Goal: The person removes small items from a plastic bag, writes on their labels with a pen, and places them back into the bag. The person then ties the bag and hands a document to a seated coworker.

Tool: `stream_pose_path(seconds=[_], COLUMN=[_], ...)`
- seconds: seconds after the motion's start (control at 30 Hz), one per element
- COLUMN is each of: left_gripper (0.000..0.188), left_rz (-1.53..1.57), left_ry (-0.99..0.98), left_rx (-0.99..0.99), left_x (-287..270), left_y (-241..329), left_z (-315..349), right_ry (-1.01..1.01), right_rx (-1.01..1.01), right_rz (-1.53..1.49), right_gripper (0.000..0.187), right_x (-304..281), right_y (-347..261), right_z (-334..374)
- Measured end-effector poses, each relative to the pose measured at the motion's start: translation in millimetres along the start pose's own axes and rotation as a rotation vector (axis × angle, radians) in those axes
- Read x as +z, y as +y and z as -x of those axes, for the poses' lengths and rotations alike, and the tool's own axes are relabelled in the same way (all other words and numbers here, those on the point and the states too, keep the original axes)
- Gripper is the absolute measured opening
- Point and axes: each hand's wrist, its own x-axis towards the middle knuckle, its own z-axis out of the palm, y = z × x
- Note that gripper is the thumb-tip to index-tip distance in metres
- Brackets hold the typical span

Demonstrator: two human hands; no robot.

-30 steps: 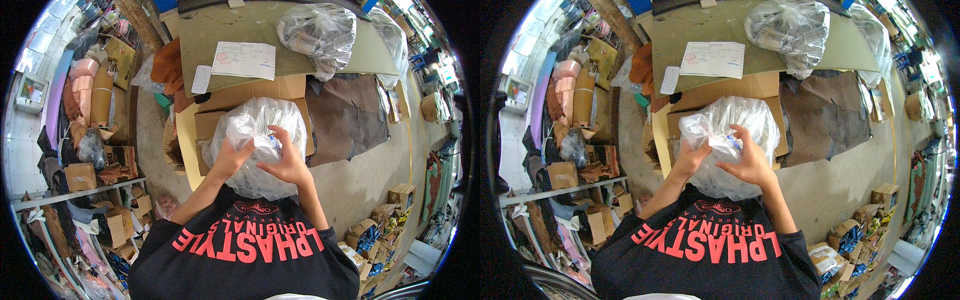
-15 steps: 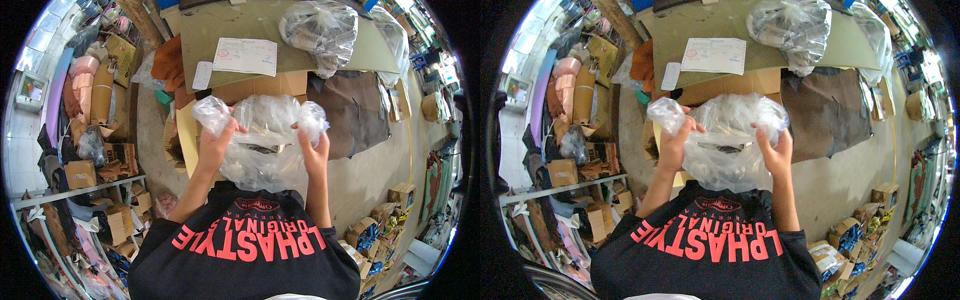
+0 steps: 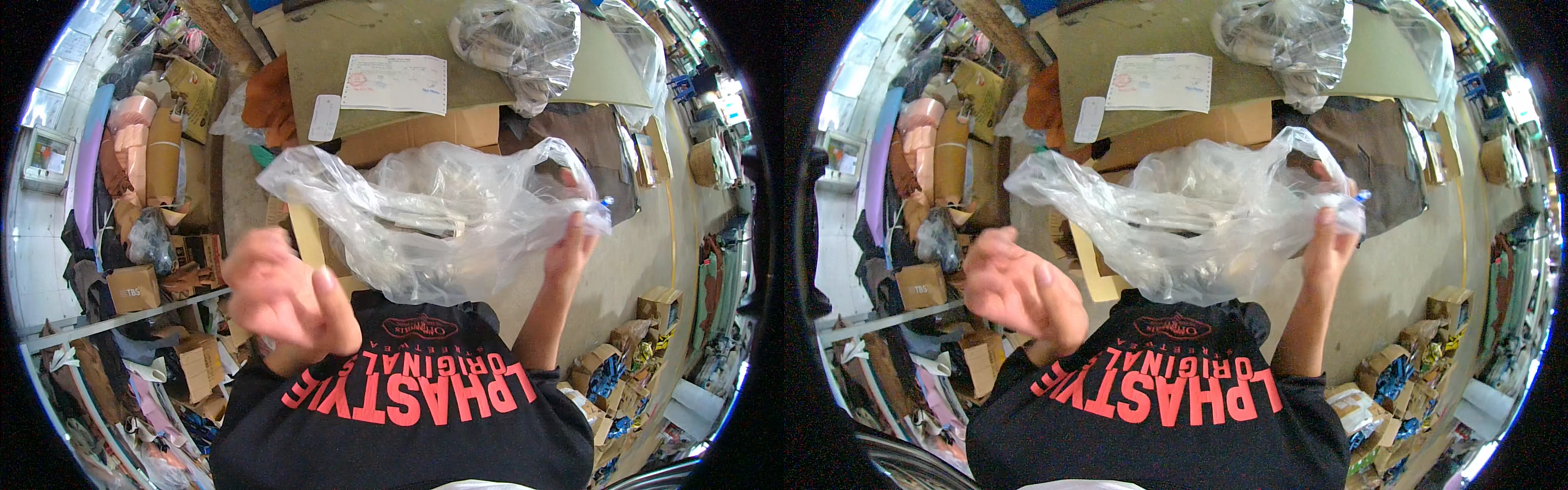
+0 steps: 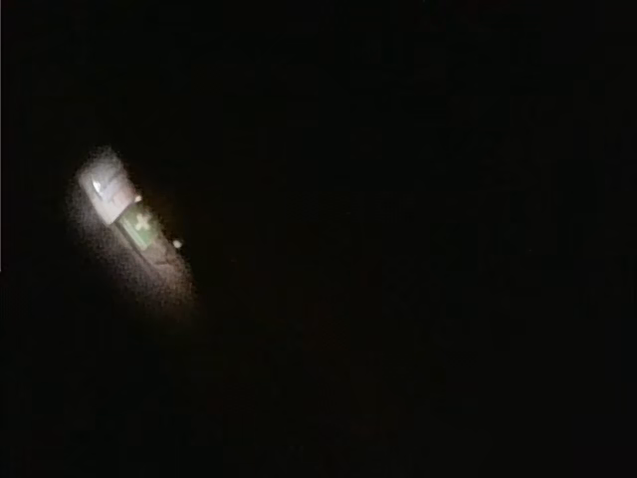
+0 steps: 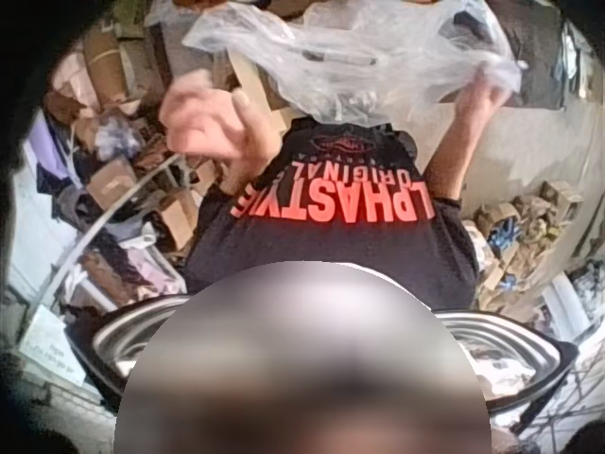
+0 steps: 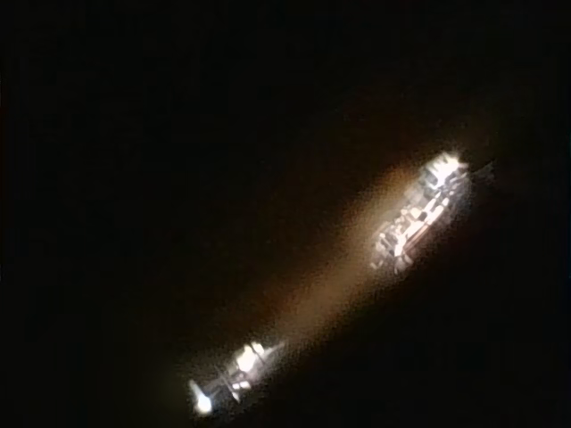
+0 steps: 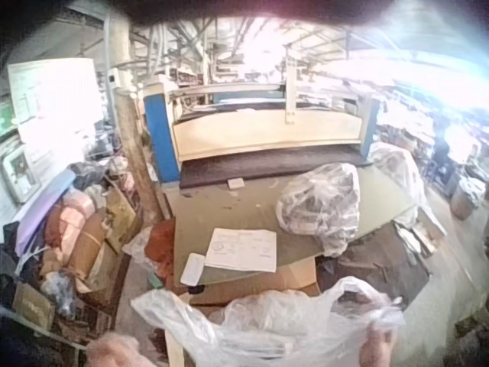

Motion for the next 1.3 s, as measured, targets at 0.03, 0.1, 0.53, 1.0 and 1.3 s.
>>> stream_pose_path(seconds=[0.03, 0.1, 0.53, 1.0, 1.3], left_gripper=[0.025, 0.023, 0.023, 0.03, 0.033], left_rz=[0.138, 0.221, 0.037, 0.107, 0.149], left_ry=[-0.114, -0.553, -0.998, -1.454, -1.347], left_rx=[0.01, -0.155, -0.507, -0.45, -0.428], left_x=[-2.2, 2.9, 16.7, 11.0, 12.8], left_y=[5.6, 1.7, -23.2, -25.9, -25.5], left_z=[-4.4, -7.8, 18.1, 46.2, 43.1], right_ry=[-0.001, 0.005, -0.049, -0.107, 0.057], right_rx=[-0.049, -0.142, 0.066, 0.187, 0.33], right_rz=[0.027, 0.076, -0.331, -0.324, -0.465], right_gripper=[0.062, 0.064, 0.105, 0.059, 0.038], right_x=[-5.3, -12.0, -29.1, -23.6, -34.3], right_y=[-9.6, -29.6, -8.1, 12.7, 23.6], right_z=[-6.3, -17.7, -23.9, -14.6, -4.3])
